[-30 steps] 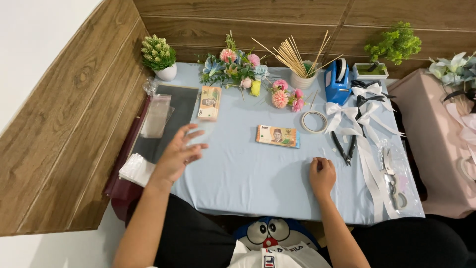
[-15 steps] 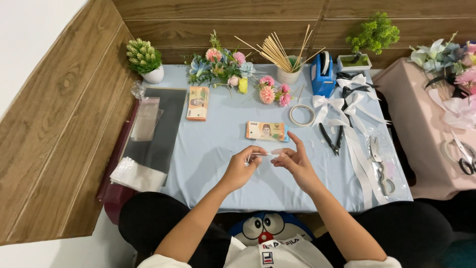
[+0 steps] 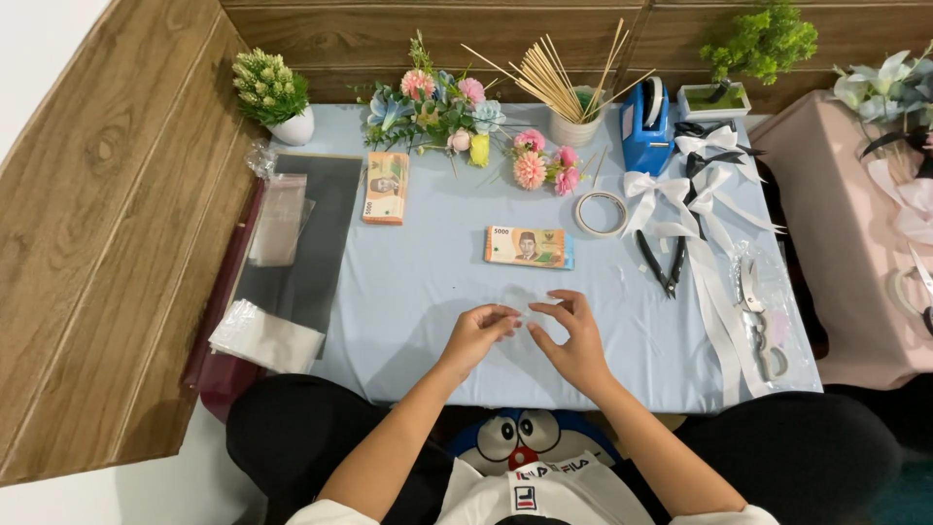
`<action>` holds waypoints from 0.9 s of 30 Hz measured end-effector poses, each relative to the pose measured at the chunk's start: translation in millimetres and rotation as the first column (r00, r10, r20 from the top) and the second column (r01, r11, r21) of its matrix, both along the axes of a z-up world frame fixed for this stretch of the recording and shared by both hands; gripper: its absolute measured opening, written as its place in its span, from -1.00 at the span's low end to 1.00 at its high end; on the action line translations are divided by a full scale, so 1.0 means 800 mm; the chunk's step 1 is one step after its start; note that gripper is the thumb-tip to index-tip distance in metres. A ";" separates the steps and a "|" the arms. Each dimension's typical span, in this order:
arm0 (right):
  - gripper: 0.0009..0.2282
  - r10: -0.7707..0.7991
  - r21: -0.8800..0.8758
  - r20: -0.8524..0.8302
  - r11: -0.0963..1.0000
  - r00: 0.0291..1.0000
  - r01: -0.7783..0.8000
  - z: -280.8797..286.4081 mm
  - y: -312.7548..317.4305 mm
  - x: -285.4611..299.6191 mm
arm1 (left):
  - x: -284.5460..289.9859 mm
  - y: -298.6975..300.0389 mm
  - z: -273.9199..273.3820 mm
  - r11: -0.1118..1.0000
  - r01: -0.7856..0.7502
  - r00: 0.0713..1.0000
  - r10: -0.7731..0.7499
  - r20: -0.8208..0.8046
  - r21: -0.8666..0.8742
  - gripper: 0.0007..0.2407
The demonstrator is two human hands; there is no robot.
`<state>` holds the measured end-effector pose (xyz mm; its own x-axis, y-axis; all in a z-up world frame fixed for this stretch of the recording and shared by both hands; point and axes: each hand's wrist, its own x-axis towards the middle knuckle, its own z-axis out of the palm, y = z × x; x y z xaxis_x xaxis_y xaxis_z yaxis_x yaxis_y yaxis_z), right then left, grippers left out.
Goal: The person wraps individual banknotes in clear plastic sleeves and secures them with adhesive tape, handling the currency and plastic by hand.
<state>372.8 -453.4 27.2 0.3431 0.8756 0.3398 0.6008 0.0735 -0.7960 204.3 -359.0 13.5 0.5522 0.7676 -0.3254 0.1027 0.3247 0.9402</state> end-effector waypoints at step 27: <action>-0.90 -0.064 0.168 0.249 0.986 0.967 0.022 -0.002 0.025 -0.026 | -0.009 -0.002 0.008 0.920 -0.028 0.996 0.057 -0.063 0.390 -0.92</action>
<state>351.7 -433.1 25.3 0.2638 0.7880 0.5563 0.7858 0.1590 -0.5978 196.8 -360.5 19.5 0.5027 0.8638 -0.0339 0.1685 -0.0595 0.9839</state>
